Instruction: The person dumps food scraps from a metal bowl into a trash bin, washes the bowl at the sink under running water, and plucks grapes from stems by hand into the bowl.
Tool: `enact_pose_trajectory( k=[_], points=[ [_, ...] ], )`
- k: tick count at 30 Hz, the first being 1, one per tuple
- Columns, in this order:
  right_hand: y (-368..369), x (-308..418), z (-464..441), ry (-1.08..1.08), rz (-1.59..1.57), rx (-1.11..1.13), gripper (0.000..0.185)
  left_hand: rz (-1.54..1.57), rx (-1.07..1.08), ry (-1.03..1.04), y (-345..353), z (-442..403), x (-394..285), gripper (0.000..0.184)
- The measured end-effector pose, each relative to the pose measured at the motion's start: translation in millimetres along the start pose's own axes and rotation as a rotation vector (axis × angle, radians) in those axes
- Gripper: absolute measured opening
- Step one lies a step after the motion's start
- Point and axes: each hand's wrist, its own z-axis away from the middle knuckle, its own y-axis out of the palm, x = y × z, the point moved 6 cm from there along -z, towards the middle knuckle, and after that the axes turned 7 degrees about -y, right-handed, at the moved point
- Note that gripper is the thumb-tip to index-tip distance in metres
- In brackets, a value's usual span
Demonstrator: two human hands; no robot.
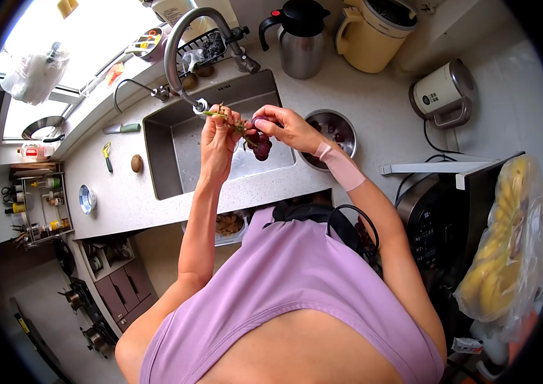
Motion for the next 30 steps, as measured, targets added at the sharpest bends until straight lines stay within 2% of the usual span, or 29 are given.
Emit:
enact_pose_trajectory(
  k=[3,6,8,12,14,16,18,19,21,22,25,26,28,30],
  points=[
    [1.5,-5.0,-0.8,0.016,0.026,0.037,0.031,-0.016,0.037,-0.029,3.2,1.6,0.8,0.027],
    [4.1,-7.2,-0.8,0.082,-0.068,0.005,0.040,-0.029,0.033,-0.043,1.4,2.0,5.0,0.027],
    [5.3,-11.4,1.4,0.208,-0.144,-0.036,0.046,-0.039,0.025,-0.041,3.5,1.5,6.0,0.027],
    [-11.6,-32.1,9.7,0.305,-0.127,-0.016,0.049,-0.094,0.026,-0.043,5.7,-1.1,11.6,0.027],
    [-28.2,-58.6,23.6,0.401,-0.492,-0.139,0.050,-0.082,0.018,-0.041,3.6,-1.0,10.0,0.028],
    [-64.0,-80.0,43.5,0.412,-0.300,-0.215,0.049,-0.002,0.047,0.011,-1.9,0.8,-0.2,0.024],
    [-101.8,-92.4,66.2,0.415,0.594,-0.375,0.043,0.005,0.035,0.012,-7.7,3.9,-6.4,0.021],
    [-107.5,-108.4,77.9,0.414,0.595,-0.373,0.043,0.021,0.035,0.018,-11.3,4.7,-9.5,0.021],
    [-118.3,-121.4,100.5,0.431,1.155,-0.353,0.033,0.010,-0.028,0.028,-12.3,5.2,-14.8,0.027],
    [-120.1,-127.4,109.1,0.430,1.156,-0.352,0.033,0.010,-0.028,0.029,-13.9,4.8,-16.6,0.027],
    [-94.6,-99.3,112.6,0.339,1.489,-0.238,0.024,0.081,-0.047,0.078,-20.1,5.6,-25.2,0.025],
    [-86.3,-84.4,100.6,0.337,1.487,-0.236,0.024,0.079,-0.050,0.079,-22.4,5.5,-26.1,0.025],
    [-61.3,-51.6,72.9,0.052,1.177,-0.261,0.021,0.143,-0.013,0.074,-25.4,5.7,-27.1,0.026],
    [-26.4,-16.9,40.3,0.075,0.484,-0.180,0.025,0.140,-0.044,0.068,-22.3,5.6,-27.1,0.024]
  ],
)
